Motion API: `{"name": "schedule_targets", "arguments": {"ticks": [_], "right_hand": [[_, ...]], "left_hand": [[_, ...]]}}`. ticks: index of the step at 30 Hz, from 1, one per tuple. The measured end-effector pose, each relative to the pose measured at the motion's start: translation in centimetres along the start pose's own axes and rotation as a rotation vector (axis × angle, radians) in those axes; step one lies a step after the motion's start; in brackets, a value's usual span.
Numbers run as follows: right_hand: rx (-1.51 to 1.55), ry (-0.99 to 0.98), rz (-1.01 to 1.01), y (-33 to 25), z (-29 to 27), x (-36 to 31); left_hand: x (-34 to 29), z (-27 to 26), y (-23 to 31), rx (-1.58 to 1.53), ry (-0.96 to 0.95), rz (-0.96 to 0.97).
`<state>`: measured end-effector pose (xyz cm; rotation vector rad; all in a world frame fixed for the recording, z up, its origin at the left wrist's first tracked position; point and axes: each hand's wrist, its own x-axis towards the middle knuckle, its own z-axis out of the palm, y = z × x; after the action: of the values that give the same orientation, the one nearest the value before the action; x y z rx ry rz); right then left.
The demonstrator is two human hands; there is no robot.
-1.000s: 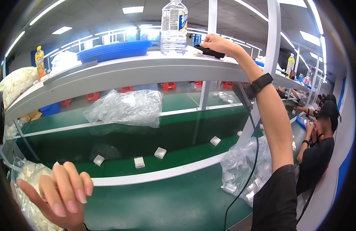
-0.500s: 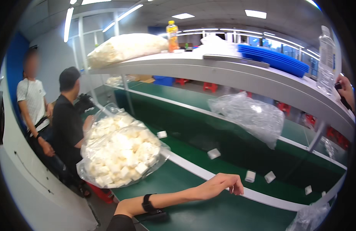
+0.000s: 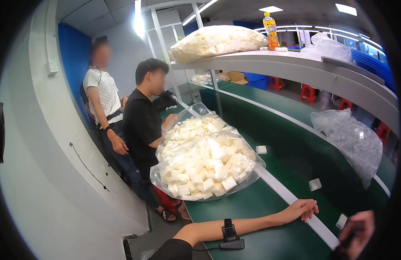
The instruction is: Inspecting and sorting small white foam blocks on a conveyor belt.
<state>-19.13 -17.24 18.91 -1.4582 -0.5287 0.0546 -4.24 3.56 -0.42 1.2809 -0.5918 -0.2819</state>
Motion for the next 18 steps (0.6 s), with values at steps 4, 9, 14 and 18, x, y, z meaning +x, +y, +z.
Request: {"name": "schedule_targets", "arguments": {"ticks": [4, 9, 14, 18], "right_hand": [[0.618, 0.017, 0.472, 11.3, 3.1, 3.3], [0.853, 0.035, 0.708, 16.7, 3.8, 5.5], [0.792, 0.031, 0.796, 18.2, 5.6, 6.5], [0.879, 0.058, 0.892, 19.9, 7.0, 6.6]], "left_hand": [[-0.4, 0.0, -0.2, -0.061, 0.064, 0.002], [0.4, -1.1, -0.5, -0.245, 0.089, -0.041], [1.1, -2.0, -0.9, -0.463, 0.200, -0.106], [1.2, -2.7, -1.0, -0.594, 0.189, -0.169]]}}
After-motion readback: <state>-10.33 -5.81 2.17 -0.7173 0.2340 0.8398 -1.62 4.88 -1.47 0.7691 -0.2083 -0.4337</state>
